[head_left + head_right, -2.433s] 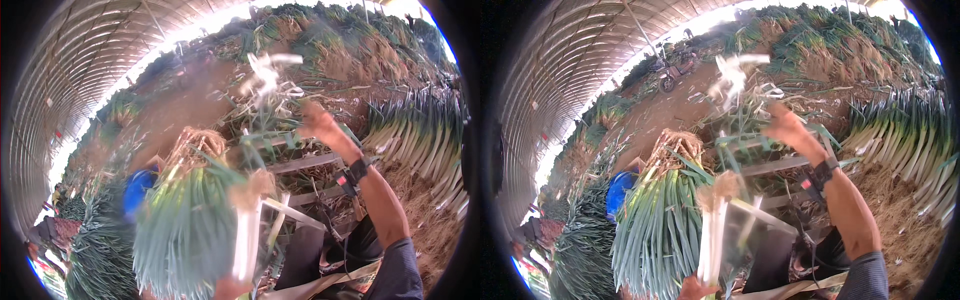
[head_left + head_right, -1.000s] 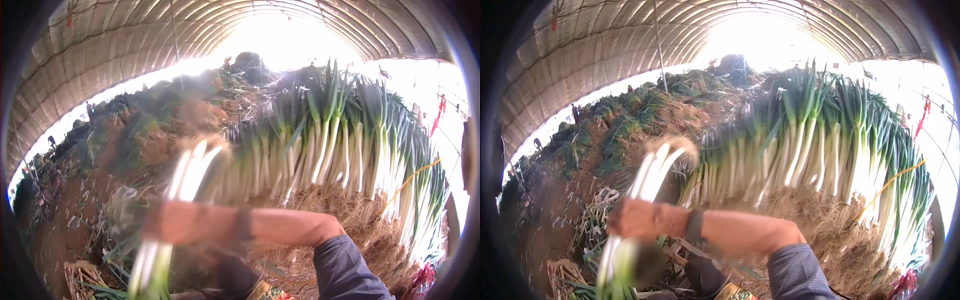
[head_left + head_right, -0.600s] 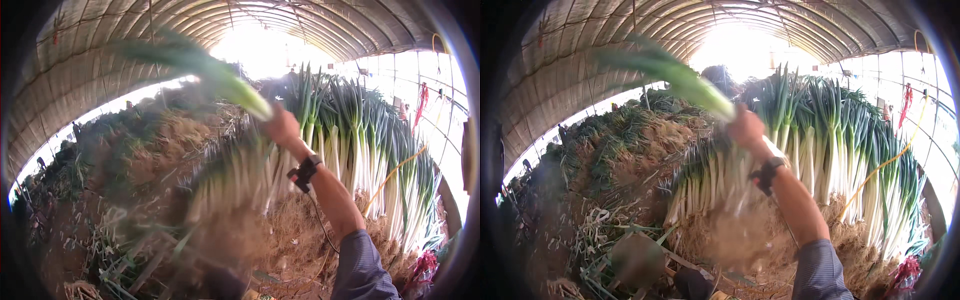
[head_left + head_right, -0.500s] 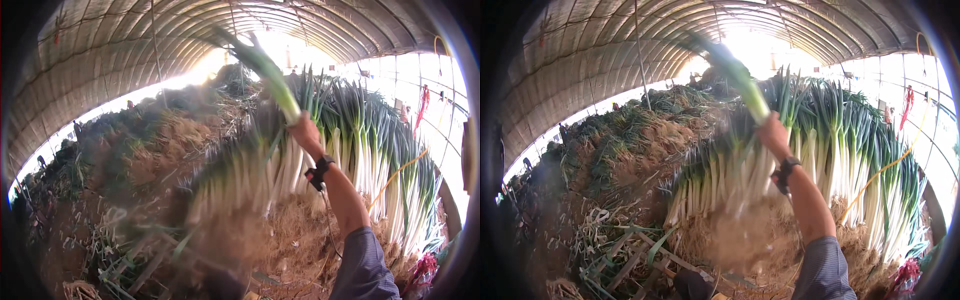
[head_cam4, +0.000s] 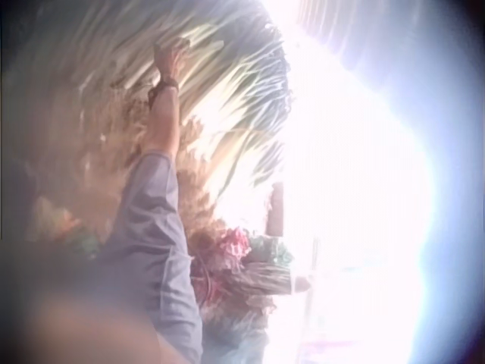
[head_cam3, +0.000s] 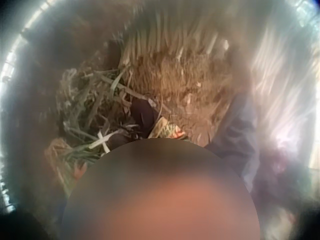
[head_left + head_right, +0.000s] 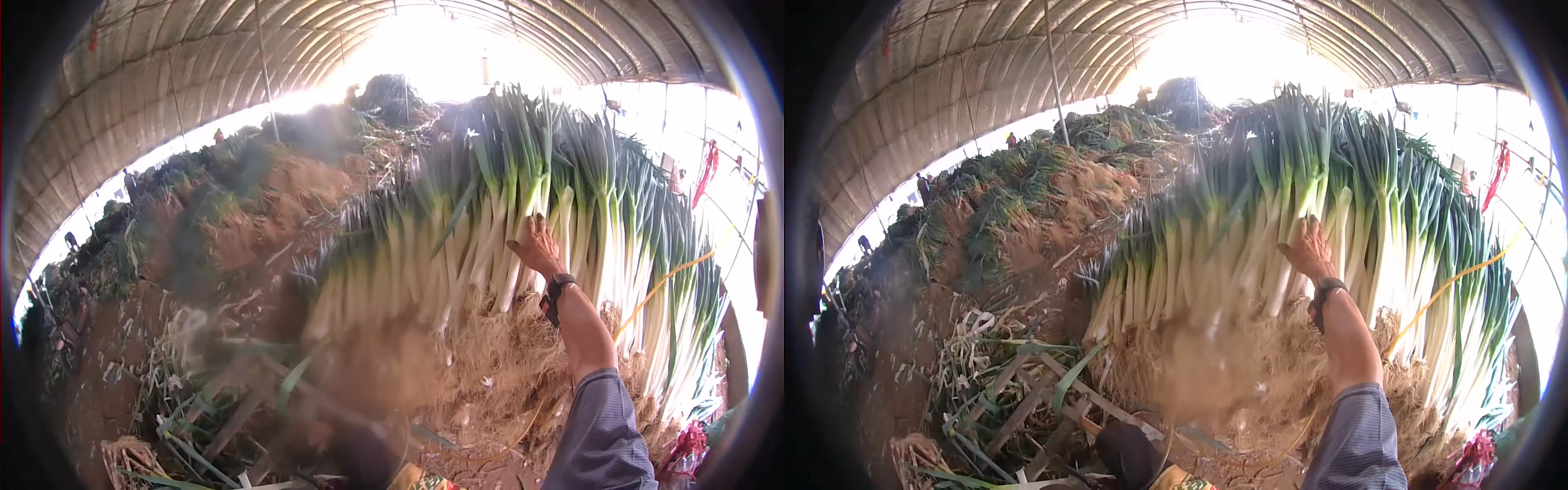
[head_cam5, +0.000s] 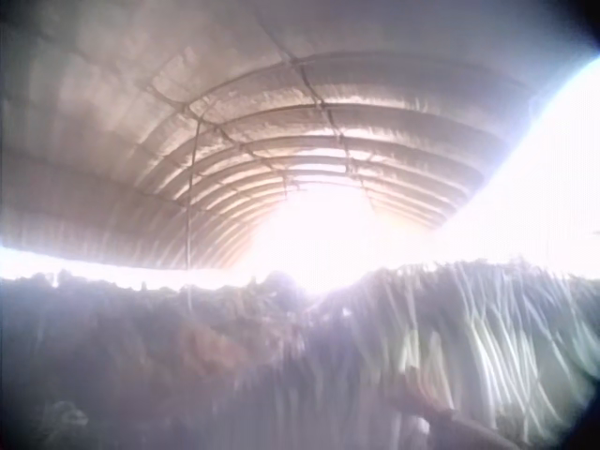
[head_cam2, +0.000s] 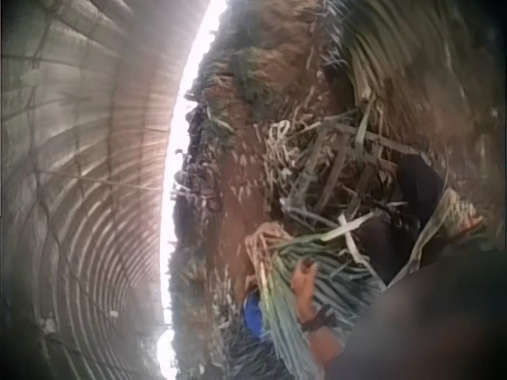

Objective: The person trims the roots and leaves of leeks using a hand tool and places them on a metal rack.

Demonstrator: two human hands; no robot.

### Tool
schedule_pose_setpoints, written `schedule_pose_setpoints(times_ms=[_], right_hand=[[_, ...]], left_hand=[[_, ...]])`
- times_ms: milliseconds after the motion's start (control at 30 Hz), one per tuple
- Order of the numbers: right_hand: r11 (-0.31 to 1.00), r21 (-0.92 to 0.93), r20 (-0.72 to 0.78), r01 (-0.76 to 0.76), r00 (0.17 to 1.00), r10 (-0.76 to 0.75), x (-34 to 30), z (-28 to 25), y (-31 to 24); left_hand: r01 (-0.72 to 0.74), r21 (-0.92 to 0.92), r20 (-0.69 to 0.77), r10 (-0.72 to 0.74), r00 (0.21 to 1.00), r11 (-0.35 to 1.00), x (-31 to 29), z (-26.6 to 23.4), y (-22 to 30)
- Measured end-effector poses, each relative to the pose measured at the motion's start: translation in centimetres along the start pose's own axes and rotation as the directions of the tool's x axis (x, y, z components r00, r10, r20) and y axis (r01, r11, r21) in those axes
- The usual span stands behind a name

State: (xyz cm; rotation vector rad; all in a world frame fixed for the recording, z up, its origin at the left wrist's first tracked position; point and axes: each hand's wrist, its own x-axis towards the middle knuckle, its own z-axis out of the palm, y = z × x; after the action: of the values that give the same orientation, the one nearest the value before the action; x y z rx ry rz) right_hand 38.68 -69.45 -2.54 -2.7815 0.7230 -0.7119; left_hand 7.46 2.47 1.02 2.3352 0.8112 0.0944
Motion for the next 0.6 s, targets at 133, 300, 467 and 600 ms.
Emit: schedule_pose_setpoints(times_ms=[133, 300, 467, 600], right_hand=[[0.995, -0.023, -0.065, 0.095, 0.993, -0.096, 0.1, 0.6, 0.5], [0.985, -0.1, -0.127, 0.139, 0.98, -0.151, -0.5, -0.2, 0.6], [0.948, -0.134, -0.095, 0.29, 0.948, -0.303, -1.9, -0.6, -3.7], [0.88, 0.206, 0.165, 0.428, 0.871, -0.463, -9.3, -0.5, -15.0]], left_hand=[[0.092, 0.115, 0.106, -0.104, 0.989, 0.989, -0.2, 0.2, 2.0], [0.106, 0.157, 0.102, -0.123, 0.987, 0.982, -0.5, 0.6, 2.8], [0.167, -0.001, 0.129, -0.165, 0.978, 0.986, -0.3, 1.6, 2.1], [0.114, 0.066, 0.129, -0.122, 0.984, 0.991, -0.3, 2.1, -1.8]])
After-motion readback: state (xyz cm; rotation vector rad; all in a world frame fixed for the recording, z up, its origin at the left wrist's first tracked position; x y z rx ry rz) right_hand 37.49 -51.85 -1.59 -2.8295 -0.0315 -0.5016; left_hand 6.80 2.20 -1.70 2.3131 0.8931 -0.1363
